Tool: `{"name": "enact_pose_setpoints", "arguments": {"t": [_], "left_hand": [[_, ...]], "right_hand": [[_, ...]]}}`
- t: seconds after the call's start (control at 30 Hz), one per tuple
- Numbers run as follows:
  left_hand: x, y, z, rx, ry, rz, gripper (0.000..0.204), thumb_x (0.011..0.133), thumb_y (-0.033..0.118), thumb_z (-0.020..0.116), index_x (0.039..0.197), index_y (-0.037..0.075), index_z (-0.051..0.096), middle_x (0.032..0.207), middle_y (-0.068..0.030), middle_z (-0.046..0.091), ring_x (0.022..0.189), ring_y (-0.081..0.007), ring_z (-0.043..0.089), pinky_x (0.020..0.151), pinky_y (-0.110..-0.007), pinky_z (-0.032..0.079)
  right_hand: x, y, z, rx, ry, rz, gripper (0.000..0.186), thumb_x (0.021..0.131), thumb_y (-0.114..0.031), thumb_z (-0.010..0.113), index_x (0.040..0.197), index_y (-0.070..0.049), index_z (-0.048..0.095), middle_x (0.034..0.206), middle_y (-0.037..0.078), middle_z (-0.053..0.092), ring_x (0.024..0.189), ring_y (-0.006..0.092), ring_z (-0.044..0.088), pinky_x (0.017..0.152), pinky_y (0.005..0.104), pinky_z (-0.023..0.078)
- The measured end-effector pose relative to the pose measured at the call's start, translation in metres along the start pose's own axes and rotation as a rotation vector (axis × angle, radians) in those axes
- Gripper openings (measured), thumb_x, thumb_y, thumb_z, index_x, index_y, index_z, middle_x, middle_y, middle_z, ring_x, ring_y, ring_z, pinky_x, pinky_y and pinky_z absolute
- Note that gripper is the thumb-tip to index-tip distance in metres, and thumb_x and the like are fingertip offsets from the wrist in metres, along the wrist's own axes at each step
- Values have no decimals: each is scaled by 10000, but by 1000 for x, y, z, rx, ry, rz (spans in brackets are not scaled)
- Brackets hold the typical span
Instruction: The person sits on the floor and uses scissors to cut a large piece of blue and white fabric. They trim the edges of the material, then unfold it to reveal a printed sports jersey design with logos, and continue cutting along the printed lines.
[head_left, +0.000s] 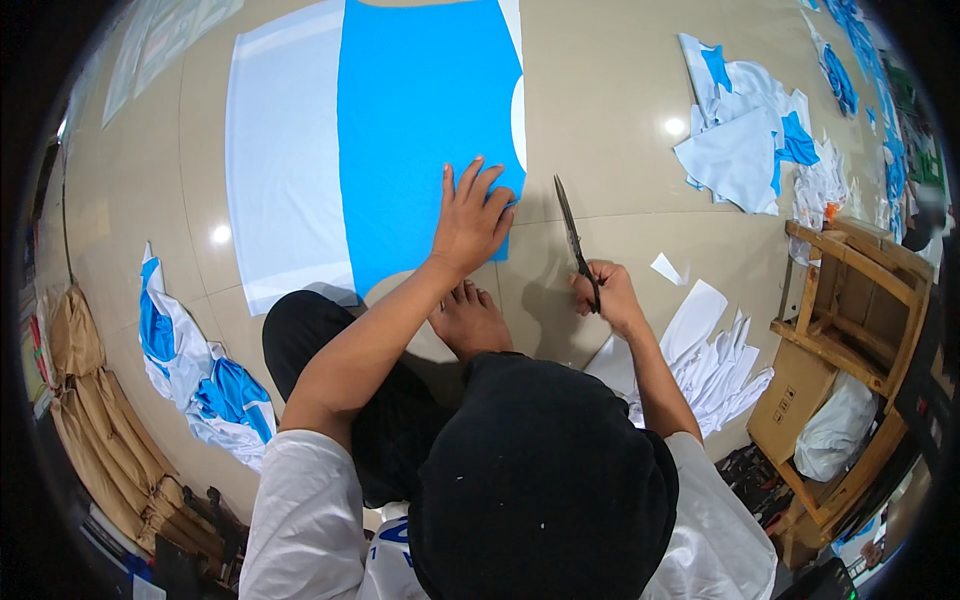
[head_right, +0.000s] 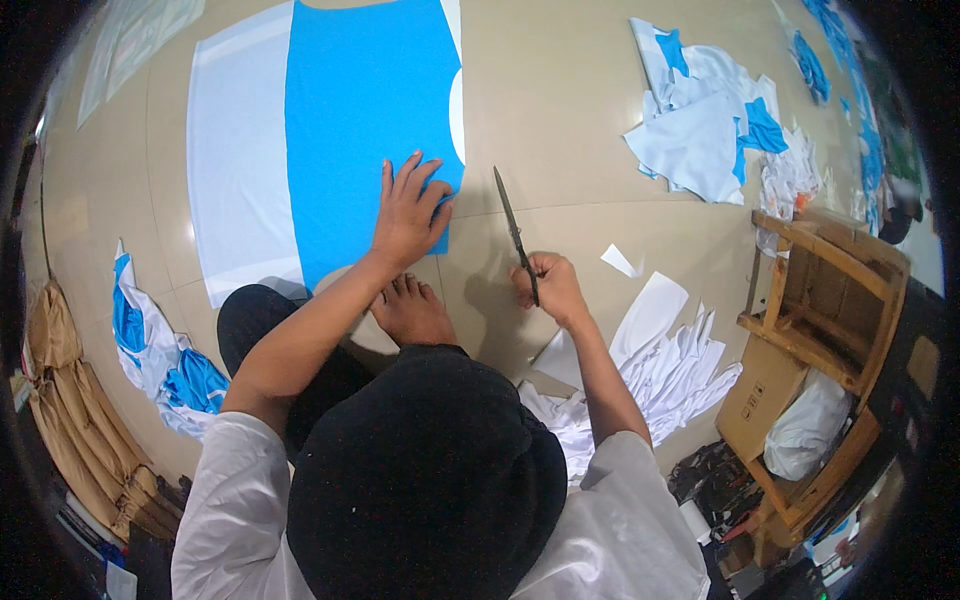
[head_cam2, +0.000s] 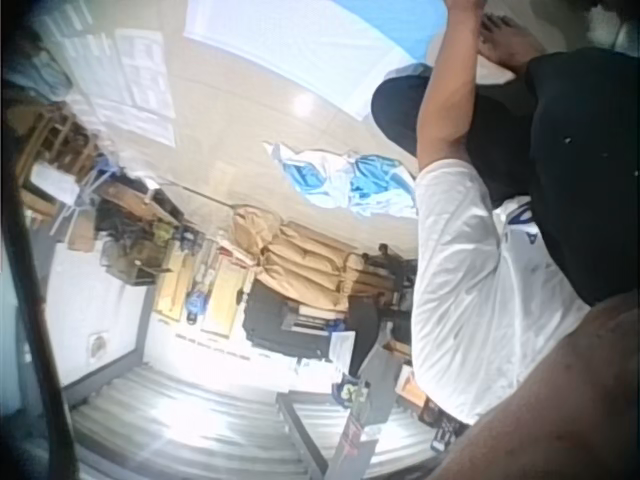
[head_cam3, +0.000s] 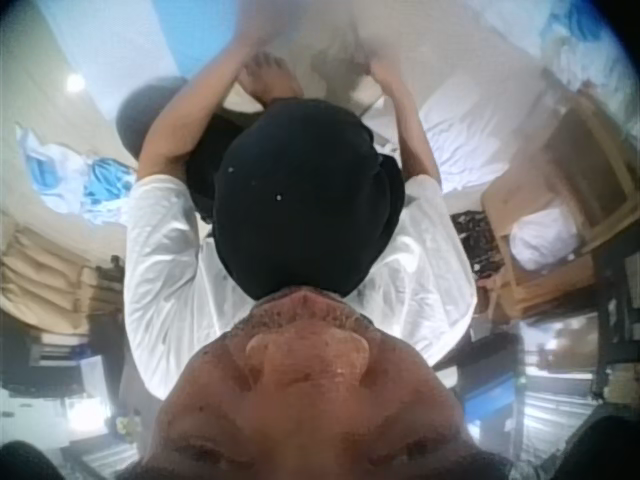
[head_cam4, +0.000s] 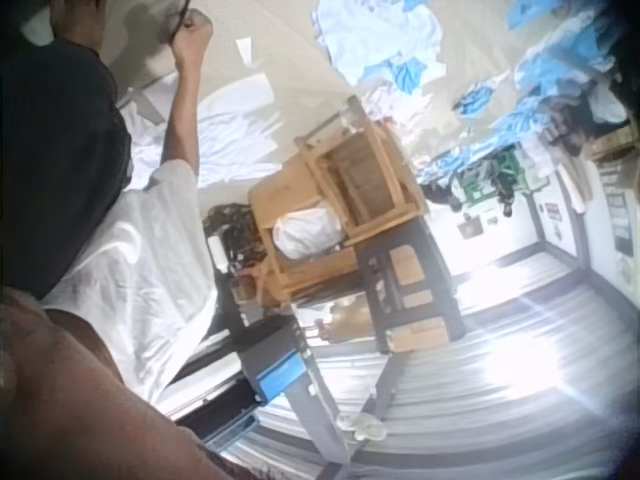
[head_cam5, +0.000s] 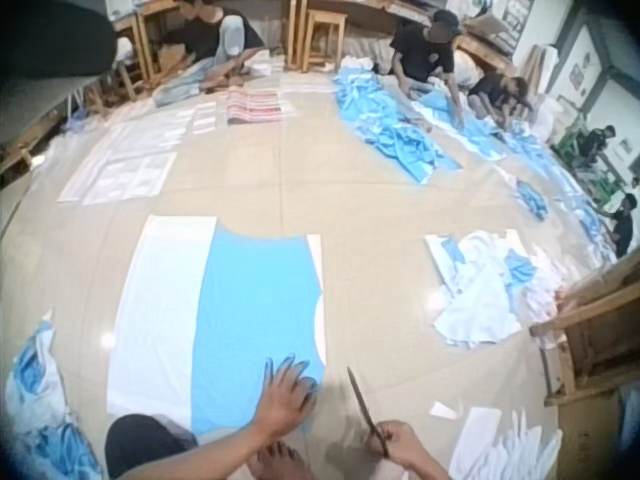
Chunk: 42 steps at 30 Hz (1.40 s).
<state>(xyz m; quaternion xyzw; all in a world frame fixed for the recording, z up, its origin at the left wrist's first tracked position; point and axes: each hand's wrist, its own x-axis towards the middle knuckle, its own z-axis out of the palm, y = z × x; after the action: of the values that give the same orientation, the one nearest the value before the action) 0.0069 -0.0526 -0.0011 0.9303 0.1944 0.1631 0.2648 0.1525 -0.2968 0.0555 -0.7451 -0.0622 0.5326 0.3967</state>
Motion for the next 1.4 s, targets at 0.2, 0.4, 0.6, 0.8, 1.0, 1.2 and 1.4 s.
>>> {"name": "enact_pose_setpoints", "arguments": {"t": [0.2, 0.4, 0.6, 0.8, 1.0, 1.2, 1.4], "left_hand": [[3, 4, 0, -69, 23, -20, 120, 1010, 207, 710, 1092, 129, 670, 1450, -101, 570, 1498, -391, 442, 1220, -777, 236], [3, 5, 3, -87, 28, -18, 116, 1011, 205, 711, 1094, 136, 668, 1439, -94, 581, 1496, -386, 450, 1221, -780, 238], [2, 4, 2, -95, 22, -16, 117, 1010, 206, 713, 1092, 137, 668, 1435, -91, 583, 1494, -384, 452, 1225, -780, 236], [2, 3, 3, -81, 21, -16, 123, 1010, 209, 713, 1100, 138, 668, 1438, -86, 581, 1492, -378, 454, 1231, -776, 234], [2, 3, 3, -67, 22, -11, 123, 1014, 218, 705, 1105, 145, 666, 1431, -77, 574, 1489, -367, 453, 1219, -779, 267], [0, 3, 2, -82, 6, -19, 132, 1021, 221, 703, 1119, 145, 658, 1449, -81, 571, 1504, -371, 442, 1241, -769, 225], [1, 3, 2, -87, 20, -9, 121, 1021, 210, 699, 1111, 142, 655, 1448, -87, 571, 1500, -380, 445, 1234, -775, 228]], "right_hand": [[25, -29, -34, -211, -159, 49, 351, 928, -234, 810, 697, -67, 606, 588, 9, 594, 457, 88, 561, 453, 262, 447], [41, -45, -38, -196, -213, 39, 361, 913, -218, 789, 648, -83, 585, 551, 2, 568, 444, 81, 543, 449, 263, 431], [51, -55, -38, -210, -232, 69, 203, 925, -183, 751, 793, -39, 697, 603, -18, 579, 461, 52, 489, 456, 239, 391], [58, -62, -39, -220, -258, 71, 183, 918, -182, 749, 835, -22, 718, 603, -16, 580, 466, 48, 491, 456, 236, 383], [60, -59, -39, -186, -270, 55, 184, 901, -180, 735, 855, -2, 722, 604, -9, 580, 463, 57, 493, 454, 243, 378], [59, -63, -35, -204, -269, 56, 184, 894, -176, 720, 845, 2, 716, 605, -6, 579, 462, 59, 491, 452, 243, 378], [62, -60, -36, -202, -263, 54, 170, 896, -163, 722, 831, -6, 711, 603, -11, 576, 462, 55, 485, 451, 240, 373]]}}
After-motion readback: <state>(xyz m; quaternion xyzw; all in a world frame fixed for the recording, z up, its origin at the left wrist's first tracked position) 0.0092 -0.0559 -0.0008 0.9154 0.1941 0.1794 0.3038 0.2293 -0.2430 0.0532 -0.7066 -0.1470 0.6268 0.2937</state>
